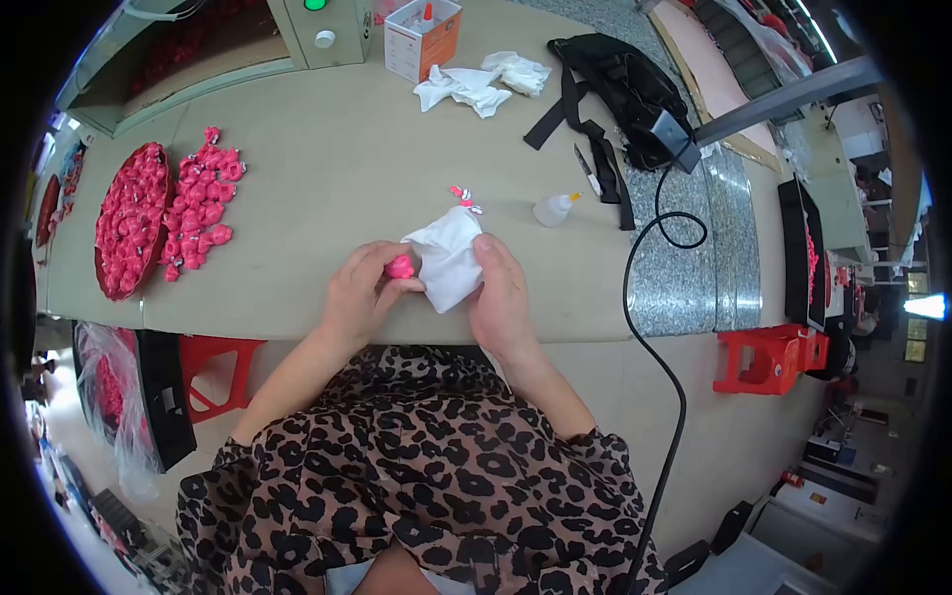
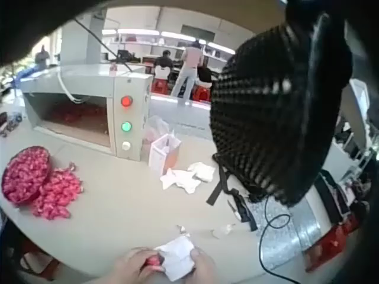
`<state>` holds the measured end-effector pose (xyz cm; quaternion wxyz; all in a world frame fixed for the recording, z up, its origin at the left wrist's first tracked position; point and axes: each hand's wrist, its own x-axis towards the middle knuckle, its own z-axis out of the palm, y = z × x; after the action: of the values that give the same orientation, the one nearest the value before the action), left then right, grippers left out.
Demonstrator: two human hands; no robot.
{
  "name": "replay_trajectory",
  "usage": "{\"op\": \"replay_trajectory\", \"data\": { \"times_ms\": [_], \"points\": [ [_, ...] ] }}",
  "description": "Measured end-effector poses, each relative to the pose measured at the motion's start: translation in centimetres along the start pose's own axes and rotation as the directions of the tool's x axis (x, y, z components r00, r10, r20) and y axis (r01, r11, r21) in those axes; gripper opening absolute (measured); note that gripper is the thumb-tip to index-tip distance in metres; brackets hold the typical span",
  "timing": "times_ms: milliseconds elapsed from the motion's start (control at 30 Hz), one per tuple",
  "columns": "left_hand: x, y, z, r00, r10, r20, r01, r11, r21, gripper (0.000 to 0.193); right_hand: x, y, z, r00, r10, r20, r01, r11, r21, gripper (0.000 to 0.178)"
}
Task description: The person glues small decorative parts onto pink toy heads using a glue bottle.
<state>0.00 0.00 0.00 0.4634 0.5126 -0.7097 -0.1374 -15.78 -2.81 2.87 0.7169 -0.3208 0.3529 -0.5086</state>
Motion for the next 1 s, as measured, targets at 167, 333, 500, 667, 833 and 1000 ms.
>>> {"op": "replay_trajectory", "data": {
  "times_ms": [167, 333, 500, 667, 833, 1000],
  "points": [
    [-0.6, -0.3, 0.3, 0.988, -0.152, -0.037, 0.144, 0.976, -0.160, 0.037, -0.8, 0.3, -0.2, 0.997, 0.080, 0.018, -0.079, 0.996, -0.033, 0.023],
    [-0.5, -0.1, 0.4, 0.994, -0.105, -0.035, 0.097, 0.980, -0.173, 0.038, -1.1, 0.7, -0.7, 0.984, -0.069, 0.162, 0.140, 0.868, -0.477, 0.017],
    [-0.3, -0.1, 0.0, 0.996, -0.083, 0.010, 0.084, 0.989, -0.118, 0.037, -0.8, 0.6, -0.4, 0.844, -0.235, 0.483, 0.530, 0.509, -0.678, 0.017],
    [-0.4, -0.4, -0.1, 1.000, -0.013, -0.012, 0.012, 0.999, -0.052, 0.037, -0.9, 0.6, 0.3, 0.750, -0.296, 0.592, 0.658, 0.240, -0.714, 0.019],
    [-0.6, -0.1, 0.0, 0.997, 0.029, -0.065, -0.023, 0.995, 0.098, 0.036, -1.3, 1.8, 0.7, 0.804, -0.331, 0.494, 0.588, 0.316, -0.745, 0.019],
    [-0.7, -0.2, 0.1, 0.996, 0.004, -0.093, 0.008, 0.991, 0.132, 0.035, -1.1, 2.1, 0.6, 0.888, -0.241, 0.392, 0.459, 0.531, -0.712, 0.017]
  ]
}}
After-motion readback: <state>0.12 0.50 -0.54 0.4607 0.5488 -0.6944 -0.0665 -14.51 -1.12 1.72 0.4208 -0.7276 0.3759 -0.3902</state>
